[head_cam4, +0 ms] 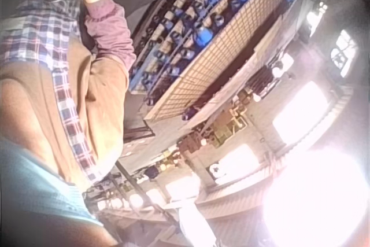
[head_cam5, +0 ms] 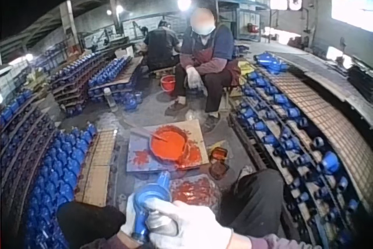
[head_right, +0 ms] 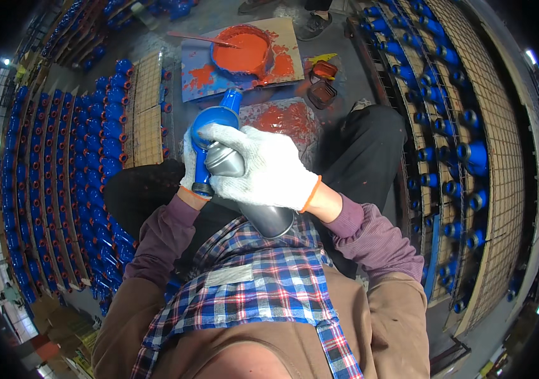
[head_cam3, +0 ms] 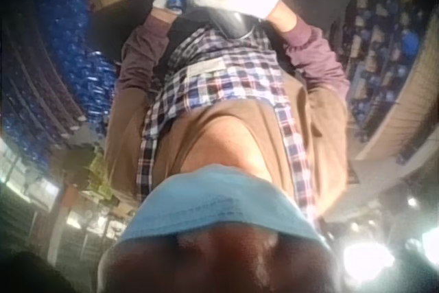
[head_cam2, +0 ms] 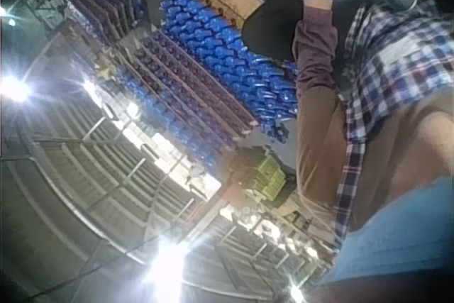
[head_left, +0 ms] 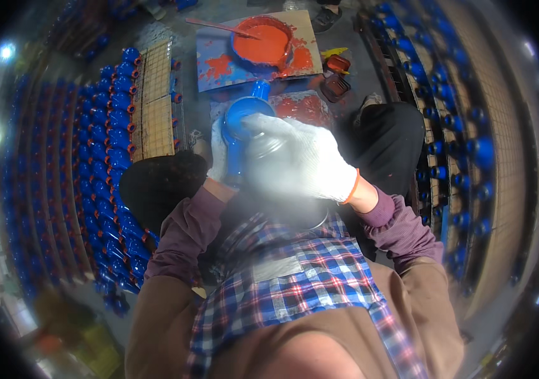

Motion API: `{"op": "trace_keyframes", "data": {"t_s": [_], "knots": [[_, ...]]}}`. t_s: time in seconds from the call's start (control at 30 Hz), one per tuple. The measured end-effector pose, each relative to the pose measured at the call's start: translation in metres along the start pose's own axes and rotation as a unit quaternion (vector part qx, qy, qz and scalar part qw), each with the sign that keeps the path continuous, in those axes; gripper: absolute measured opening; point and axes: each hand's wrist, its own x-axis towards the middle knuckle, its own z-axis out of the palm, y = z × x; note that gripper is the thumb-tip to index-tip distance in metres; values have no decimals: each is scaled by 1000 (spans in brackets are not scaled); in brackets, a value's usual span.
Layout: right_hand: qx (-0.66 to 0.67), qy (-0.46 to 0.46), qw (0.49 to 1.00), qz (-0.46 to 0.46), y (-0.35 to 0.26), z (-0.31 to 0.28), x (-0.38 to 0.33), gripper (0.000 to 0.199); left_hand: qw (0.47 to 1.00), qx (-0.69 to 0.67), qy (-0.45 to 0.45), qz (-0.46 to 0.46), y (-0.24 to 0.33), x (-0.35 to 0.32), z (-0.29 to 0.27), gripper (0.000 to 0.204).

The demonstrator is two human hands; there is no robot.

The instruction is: Apply red paint and sealant to blue industrial parts using a brush and spray can.

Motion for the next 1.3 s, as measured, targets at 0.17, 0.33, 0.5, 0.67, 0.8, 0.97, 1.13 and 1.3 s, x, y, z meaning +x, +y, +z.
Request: {"op": "trace_keyframes", "data": {"t_s": [0.17, 0.33, 0.5, 0.67, 0.8, 0.97, 1.13, 1.3], "knots": [[-39, 17, 999, 3, 3, -22, -1, 67, 998, 15, -18, 62, 0, 4, 6, 68], [68, 99, 987, 103, -16, -95, -37, 76, 996, -78, -41, -5, 0, -3, 12, 89], [-133, 300, 931, 160, 3, -140, -109, 80, 991, -134, -26, 2, -1, -1, 8, 92], [-271, 224, 826, 440, 104, -109, -225, 95, 995, -90, 2, 34, 1, 8, 4, 81], [-327, 252, 765, 494, 194, -55, -321, 79, 984, -140, -102, 35, 2, 6, 15, 72], [-277, 267, 691, 612, 221, -23, -373, 78, 969, -200, -143, -1, 7, 7, 29, 75], [-398, 333, 731, 443, 143, -67, -275, 57, 966, -187, -176, 6, 7, 12, 30, 74], [-335, 259, 903, 75, 23, -80, -120, 39, 962, -203, -180, -11, 6, 14, 37, 74]]}}
